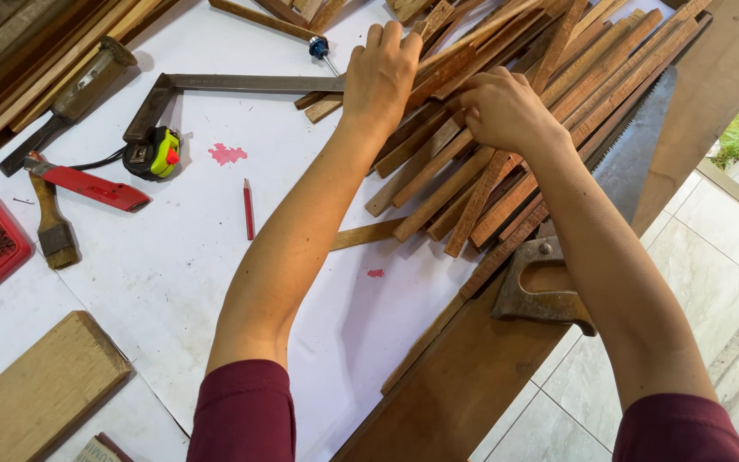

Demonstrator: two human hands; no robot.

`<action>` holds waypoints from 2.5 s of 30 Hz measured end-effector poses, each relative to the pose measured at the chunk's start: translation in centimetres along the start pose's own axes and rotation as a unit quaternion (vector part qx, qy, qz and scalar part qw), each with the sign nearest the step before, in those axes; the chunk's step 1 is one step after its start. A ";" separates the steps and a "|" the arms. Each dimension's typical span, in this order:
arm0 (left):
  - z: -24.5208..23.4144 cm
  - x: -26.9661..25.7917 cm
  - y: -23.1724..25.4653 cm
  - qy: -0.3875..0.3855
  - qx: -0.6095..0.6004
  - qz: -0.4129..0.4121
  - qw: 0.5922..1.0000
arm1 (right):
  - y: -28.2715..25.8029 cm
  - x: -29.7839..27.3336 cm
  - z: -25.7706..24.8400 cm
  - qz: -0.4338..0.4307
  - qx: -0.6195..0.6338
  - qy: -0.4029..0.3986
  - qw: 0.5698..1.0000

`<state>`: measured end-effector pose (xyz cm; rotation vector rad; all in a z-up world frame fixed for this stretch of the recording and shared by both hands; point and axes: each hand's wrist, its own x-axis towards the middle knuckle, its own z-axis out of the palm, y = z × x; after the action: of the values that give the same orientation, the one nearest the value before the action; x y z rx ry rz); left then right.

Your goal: The person hammers nails into small wooden frame assemblies on a workbench, then sorts through a pile of thin wood strips and sands small wood pieces with a sanding block, rubbing the surfaces and edges of each piece by hand.

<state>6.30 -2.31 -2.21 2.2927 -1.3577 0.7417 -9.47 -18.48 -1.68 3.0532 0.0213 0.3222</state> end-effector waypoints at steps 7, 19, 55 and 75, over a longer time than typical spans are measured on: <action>-5.5 -1.5 2.1 -0.394 -0.084 -0.056 0.914 | -1.0 0.3 -3.7 0.103 0.148 -0.097 0.979; -4.2 -1.1 0.3 -0.268 -0.182 -0.123 0.938 | 1.2 -0.1 -5.7 0.072 0.165 0.073 0.981; -7.5 -3.7 1.4 -0.134 -0.282 -0.163 0.936 | -3.6 1.3 -3.0 0.021 0.116 0.135 0.984; -24.9 -22.9 -5.7 -0.052 -0.082 -0.207 0.973 | -26.4 2.2 -7.1 -0.186 0.211 0.158 0.947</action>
<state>-3.93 30.00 3.23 2.3909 -0.8909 0.3636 -8.94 8.35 3.77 3.2588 0.7674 0.8684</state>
